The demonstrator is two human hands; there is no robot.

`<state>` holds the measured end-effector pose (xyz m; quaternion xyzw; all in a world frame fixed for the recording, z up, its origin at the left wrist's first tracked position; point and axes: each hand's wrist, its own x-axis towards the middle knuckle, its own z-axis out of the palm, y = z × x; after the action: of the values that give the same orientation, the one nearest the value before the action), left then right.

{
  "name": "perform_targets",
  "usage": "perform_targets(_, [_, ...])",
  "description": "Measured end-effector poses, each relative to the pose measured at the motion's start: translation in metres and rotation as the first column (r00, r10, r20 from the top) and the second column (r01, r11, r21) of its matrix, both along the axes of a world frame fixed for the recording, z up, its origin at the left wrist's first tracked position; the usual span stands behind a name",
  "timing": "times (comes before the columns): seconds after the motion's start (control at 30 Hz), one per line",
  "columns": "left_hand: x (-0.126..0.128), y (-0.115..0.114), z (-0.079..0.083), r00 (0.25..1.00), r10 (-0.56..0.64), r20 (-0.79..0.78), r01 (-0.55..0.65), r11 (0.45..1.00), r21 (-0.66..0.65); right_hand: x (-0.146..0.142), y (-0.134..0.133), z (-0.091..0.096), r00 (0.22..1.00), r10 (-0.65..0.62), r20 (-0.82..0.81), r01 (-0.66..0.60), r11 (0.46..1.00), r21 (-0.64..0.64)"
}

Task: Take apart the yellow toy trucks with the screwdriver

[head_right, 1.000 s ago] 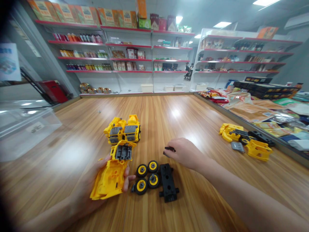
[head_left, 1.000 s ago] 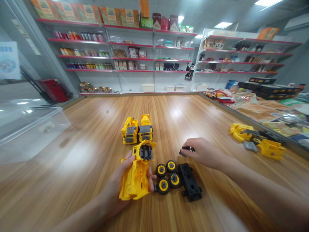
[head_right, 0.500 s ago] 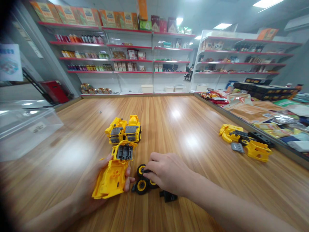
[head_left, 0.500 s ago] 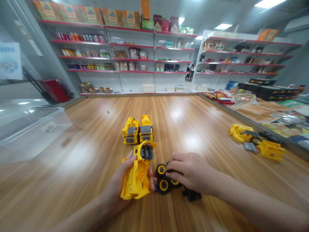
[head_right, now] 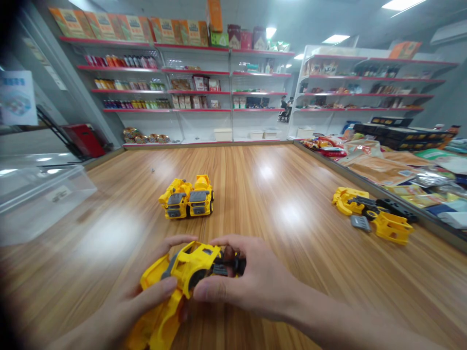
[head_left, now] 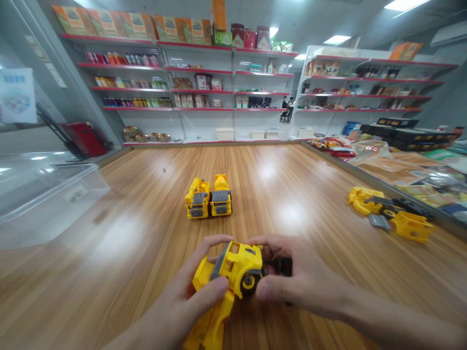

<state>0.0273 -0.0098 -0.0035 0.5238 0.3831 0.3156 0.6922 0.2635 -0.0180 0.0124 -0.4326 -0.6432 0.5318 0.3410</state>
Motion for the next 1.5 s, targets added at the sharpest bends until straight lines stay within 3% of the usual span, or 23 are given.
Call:
perform_targets(0.1, [0.006, -0.008, 0.001, 0.998, -0.052, 0.033, 0.054, 0.996, -0.073, -0.008, -0.007, -0.004, 1.000, -0.014, 0.012, 0.015, 0.998, -0.065])
perform_targets(0.23, [0.009, -0.005, -0.010, 0.974, -0.098, 0.203, 0.143, 0.966, -0.218, -0.012, -0.007, -0.011, 0.998, -0.066, 0.015, 0.067, 0.997, -0.047])
perform_targets(0.4, [0.007, 0.001, -0.019, 0.977, -0.051, 0.206, 0.091, 0.978, -0.189, -0.014, -0.003, -0.012, 0.990, -0.068, -0.124, 0.057, 0.995, -0.087])
perform_targets(0.63, [0.012, -0.013, -0.017, 0.985, -0.068, 0.159, 0.115, 0.944, -0.308, -0.019, -0.007, -0.011, 0.961, -0.167, -0.220, 0.137, 0.980, -0.145])
perform_targets(0.8, [0.016, -0.014, -0.020, 0.971, -0.019, 0.239, 0.081, 0.963, -0.255, -0.019, -0.004, -0.004, 0.950, -0.238, -0.202, 0.208, 0.965, -0.158])
perform_targets(0.97, [0.012, -0.006, -0.022, 0.956, -0.023, 0.291, 0.106, 0.957, -0.271, -0.006, 0.001, -0.005, 0.968, -0.150, -0.203, 0.129, 0.985, -0.114])
perform_targets(1.07, [0.008, -0.001, -0.020, 0.959, 0.036, 0.282, 0.062, 0.942, -0.329, 0.005, 0.007, -0.005, 0.949, -0.114, -0.293, 0.059, 0.980, -0.190])
perform_targets(1.13, [0.006, 0.001, -0.019, 0.957, 0.087, 0.276, 0.013, 0.940, -0.341, 0.015, 0.015, -0.005, 0.940, -0.150, -0.308, 0.080, 0.970, -0.228])
perform_targets(1.2, [0.005, 0.004, -0.018, 0.950, 0.134, 0.281, -0.032, 0.940, -0.340, 0.028, 0.027, -0.006, 0.954, -0.220, -0.203, 0.194, 0.971, -0.140])
perform_targets(1.3, [0.002, 0.008, -0.020, 0.940, 0.183, 0.287, -0.077, 0.936, -0.344, 0.047, 0.046, -0.012, 0.919, -0.386, 0.080, 0.372, 0.916, 0.153])
perform_targets(1.5, [-0.004, 0.013, -0.028, 0.933, 0.189, 0.307, -0.071, 0.931, -0.358, 0.065, 0.060, -0.026, 0.821, -0.494, 0.286, 0.371, 0.842, 0.391])
